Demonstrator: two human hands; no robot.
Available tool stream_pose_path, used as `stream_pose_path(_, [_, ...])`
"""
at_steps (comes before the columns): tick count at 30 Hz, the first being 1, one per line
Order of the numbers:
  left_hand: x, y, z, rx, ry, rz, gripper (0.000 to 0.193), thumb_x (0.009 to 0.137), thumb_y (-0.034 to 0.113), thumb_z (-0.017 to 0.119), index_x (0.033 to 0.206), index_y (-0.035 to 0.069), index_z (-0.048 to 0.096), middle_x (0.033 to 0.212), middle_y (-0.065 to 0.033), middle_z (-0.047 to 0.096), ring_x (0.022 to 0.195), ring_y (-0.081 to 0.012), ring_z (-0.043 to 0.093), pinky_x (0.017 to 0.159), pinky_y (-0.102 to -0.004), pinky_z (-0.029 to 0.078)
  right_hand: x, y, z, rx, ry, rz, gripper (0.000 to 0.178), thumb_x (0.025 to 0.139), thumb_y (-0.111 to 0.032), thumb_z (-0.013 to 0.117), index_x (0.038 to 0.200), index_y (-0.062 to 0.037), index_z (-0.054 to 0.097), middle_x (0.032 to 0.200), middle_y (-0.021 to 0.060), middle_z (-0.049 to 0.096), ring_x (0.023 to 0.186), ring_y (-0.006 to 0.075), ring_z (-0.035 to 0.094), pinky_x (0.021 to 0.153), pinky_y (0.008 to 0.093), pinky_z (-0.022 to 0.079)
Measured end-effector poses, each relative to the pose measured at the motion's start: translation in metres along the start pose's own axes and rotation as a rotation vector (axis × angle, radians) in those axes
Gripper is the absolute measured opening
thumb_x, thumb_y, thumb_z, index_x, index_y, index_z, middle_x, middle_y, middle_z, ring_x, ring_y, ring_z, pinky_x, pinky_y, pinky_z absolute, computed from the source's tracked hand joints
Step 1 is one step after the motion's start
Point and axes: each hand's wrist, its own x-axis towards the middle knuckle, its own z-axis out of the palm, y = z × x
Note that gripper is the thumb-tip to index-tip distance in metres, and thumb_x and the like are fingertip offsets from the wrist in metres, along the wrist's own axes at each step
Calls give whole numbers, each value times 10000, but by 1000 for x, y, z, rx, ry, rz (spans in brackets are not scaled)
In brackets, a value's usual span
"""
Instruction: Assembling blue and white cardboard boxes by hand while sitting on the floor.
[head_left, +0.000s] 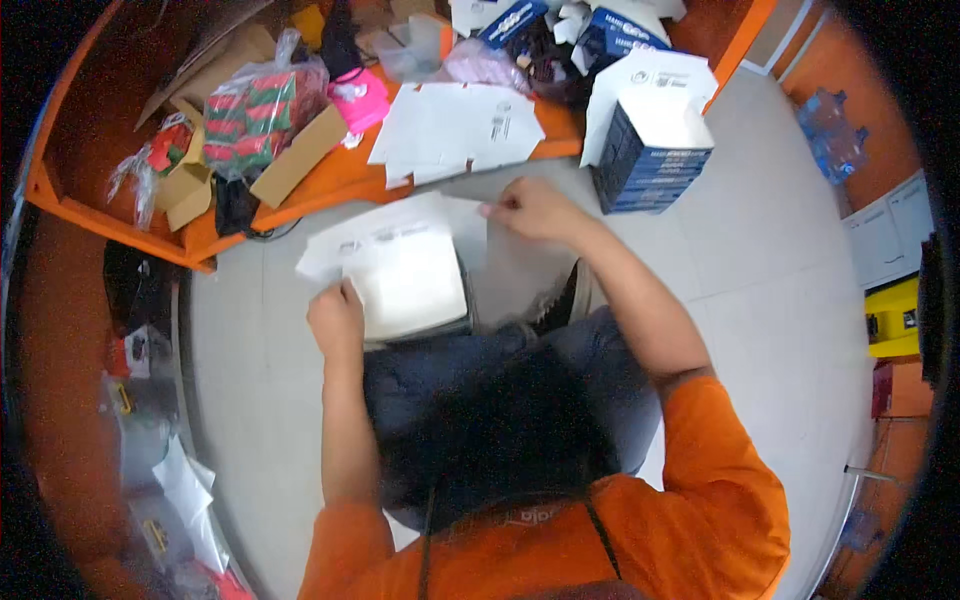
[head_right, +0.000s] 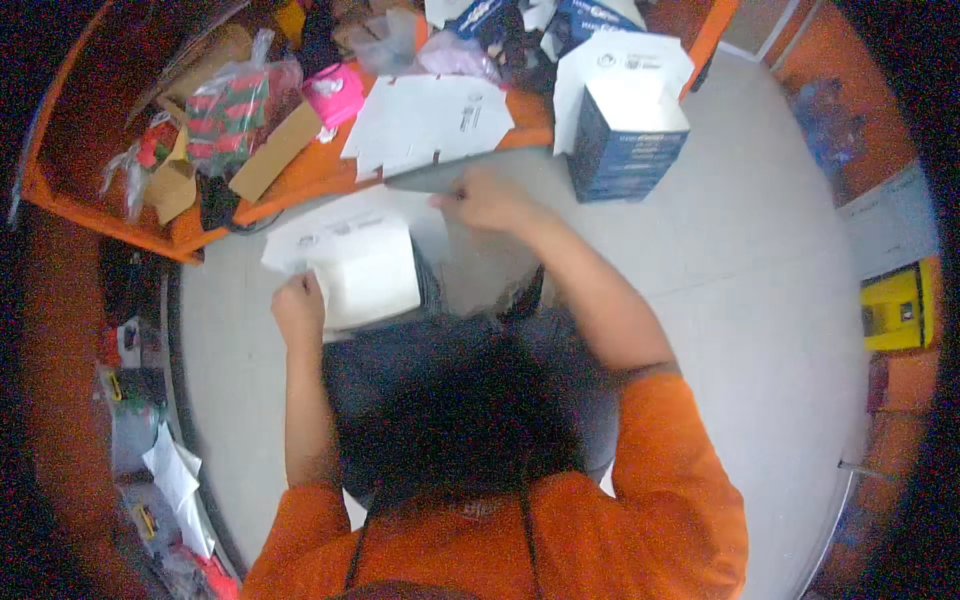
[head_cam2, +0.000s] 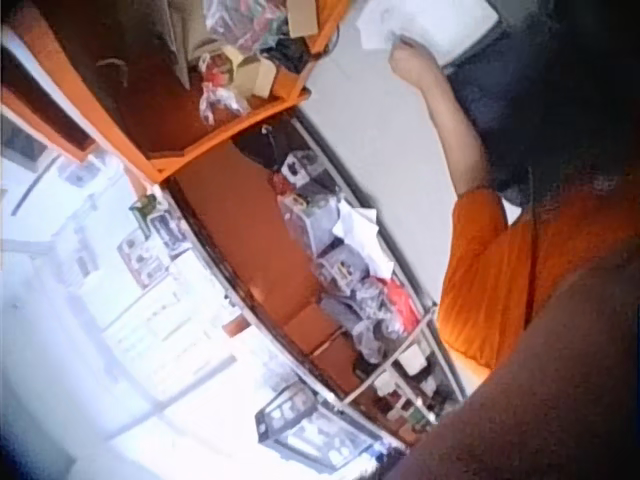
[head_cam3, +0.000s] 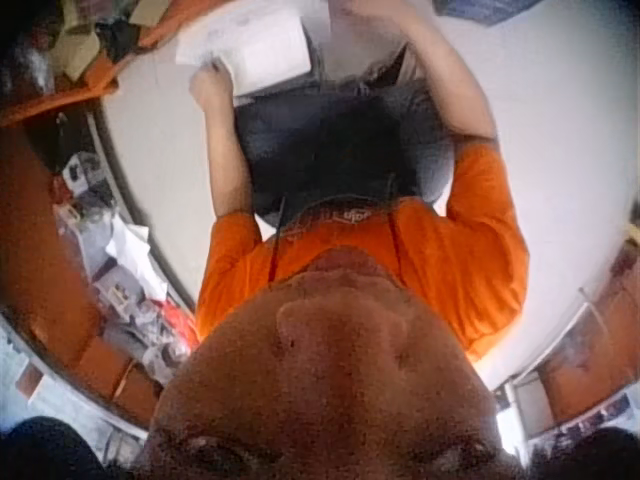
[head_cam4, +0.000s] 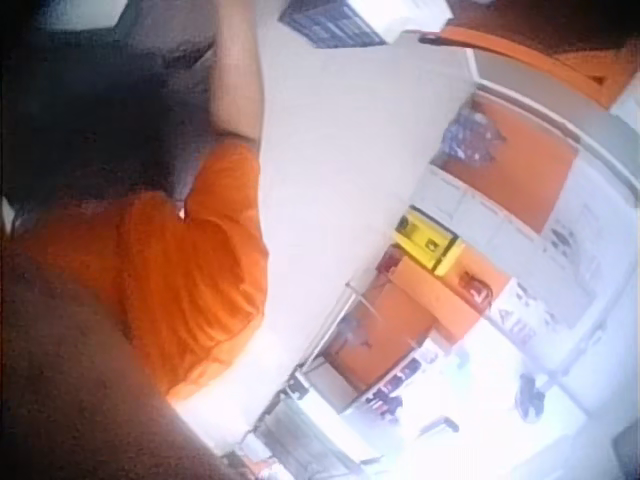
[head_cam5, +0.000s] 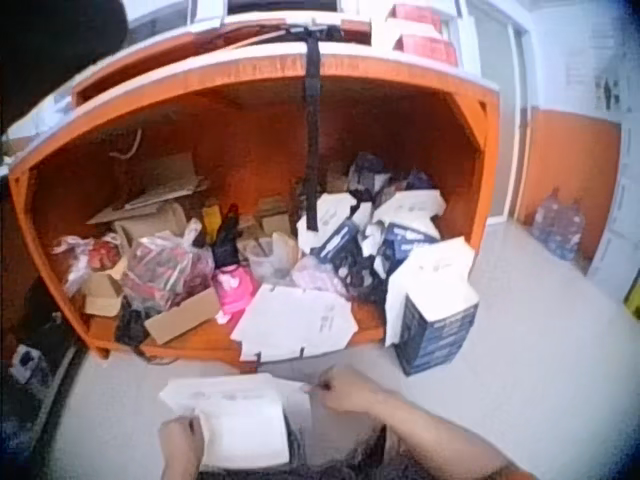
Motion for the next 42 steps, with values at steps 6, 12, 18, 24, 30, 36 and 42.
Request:
stream_pose_path(6, [-13, 10, -15, -154, -52, -125, 268, 879, 228, 631, 787, -21, 665, 754, -203, 664, 695, -386, 643, 684, -446, 518, 91, 89, -166, -402, 677, 6, 208, 810, -171, 601, 933, -38, 705, 865, 215, 686, 788, 410, 662, 730, 463, 532])
stream_pose_path(12, [-18, -9, 17, -658, -122, -299, 382, 909, 267, 654, 1150, -23, 595, 1096, -133, 650, 969, -253, 612, 875, -366, 474, 164, 201, -262, -892, 600, 460, 383, 825, -212, 576, 1172, -59, 635, 1144, 207, 660, 1035, 423, 632, 896, 465, 511])
stream_pose_path(18, [-12, 14, 12, -1069, -373, -615, 475, 1011, 346, 506, 1309, -24, 519, 1255, -150, 591, 1167, -208, 531, 1002, -324, 394, 198, 240, -304, -698, 395, 160, 333, 898, -311, 604, 1079, -39, 667, 942, 160, 708, 890, 274, 676, 787, 378, 518])
stream_pose_path(24, [-16, 30, 2, -971, -410, -560, 548, 1030, 399, 438, 1369, -31, 462, 1315, -183, 558, 1219, -243, 517, 1031, -328, 379, 167, 165, -298, -60, 1057, -137, 326, 975, -316, 577, 1108, -23, 631, 926, 103, 694, 869, 190, 646, 796, 295, 492])
stream_pose_path(30, [-35, 9, 16, -918, -357, -432, 610, 1023, 382, 455, 1415, -78, 379, 1407, -246, 473, 1319, -293, 454, 1092, -348, 336, 145, 64, -254, -72, 947, -462, 138, 858, -81, 608, 991, -49, 588, 834, 195, 607, 753, 361, 594, 683, 444, 465])
stream_pose_path(36, [-56, 12, -4, -966, -212, -444, 577, 1009, 315, 513, 1414, -76, 387, 1439, -246, 437, 1340, -292, 431, 1111, -353, 319, 80, -45, -215, -457, 785, -688, 180, 870, -47, 563, 1048, -32, 579, 916, 239, 636, 892, 407, 609, 793, 479, 470])
stream_pose_path(42, [-72, 1, -20, -1023, -4, -466, 423, 993, 287, 558, 1276, -28, 564, 1256, -166, 605, 1181, -239, 555, 1023, -339, 402, -38, -68, -105, -422, 631, -725, 188, 755, -63, 616, 933, -109, 655, 853, 94, 646, 806, 320, 577, 757, 448, 412])
